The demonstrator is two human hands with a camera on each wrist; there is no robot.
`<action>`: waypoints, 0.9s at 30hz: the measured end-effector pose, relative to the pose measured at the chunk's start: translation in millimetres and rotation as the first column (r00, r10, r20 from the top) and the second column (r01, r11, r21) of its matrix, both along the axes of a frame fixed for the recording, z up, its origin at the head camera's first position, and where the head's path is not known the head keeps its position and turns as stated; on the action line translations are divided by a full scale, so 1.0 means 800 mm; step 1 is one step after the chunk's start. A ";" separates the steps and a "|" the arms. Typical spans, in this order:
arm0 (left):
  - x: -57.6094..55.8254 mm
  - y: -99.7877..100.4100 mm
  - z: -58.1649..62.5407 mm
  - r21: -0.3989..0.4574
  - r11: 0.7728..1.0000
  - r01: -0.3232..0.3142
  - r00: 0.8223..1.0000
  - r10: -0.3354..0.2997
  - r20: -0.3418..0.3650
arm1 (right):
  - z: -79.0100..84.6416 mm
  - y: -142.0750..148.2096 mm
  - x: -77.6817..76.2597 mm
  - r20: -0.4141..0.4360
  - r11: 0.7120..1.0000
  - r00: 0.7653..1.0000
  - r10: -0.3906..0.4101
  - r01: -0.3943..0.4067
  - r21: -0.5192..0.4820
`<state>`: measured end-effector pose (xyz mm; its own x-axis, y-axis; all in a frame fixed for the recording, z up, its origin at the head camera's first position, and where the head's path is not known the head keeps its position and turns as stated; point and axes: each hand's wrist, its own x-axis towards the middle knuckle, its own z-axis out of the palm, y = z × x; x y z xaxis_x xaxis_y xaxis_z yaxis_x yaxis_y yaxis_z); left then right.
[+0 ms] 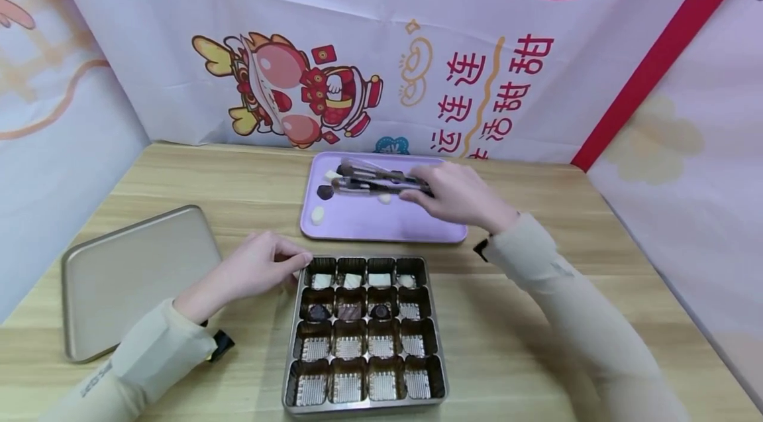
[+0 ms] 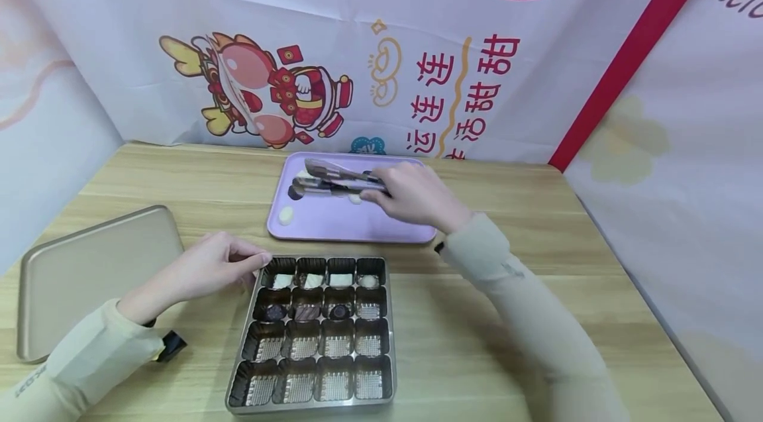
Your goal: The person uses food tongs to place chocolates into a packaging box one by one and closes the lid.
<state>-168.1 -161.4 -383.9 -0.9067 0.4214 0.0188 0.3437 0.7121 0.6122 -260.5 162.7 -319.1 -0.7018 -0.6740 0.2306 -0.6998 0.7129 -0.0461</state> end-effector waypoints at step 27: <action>0.003 0.002 0.004 0.017 1.000 -0.018 1.000 0.017 0.026 | -0.039 -0.096 -0.059 0.012 0.948 0.997 -0.071 0.064 0.312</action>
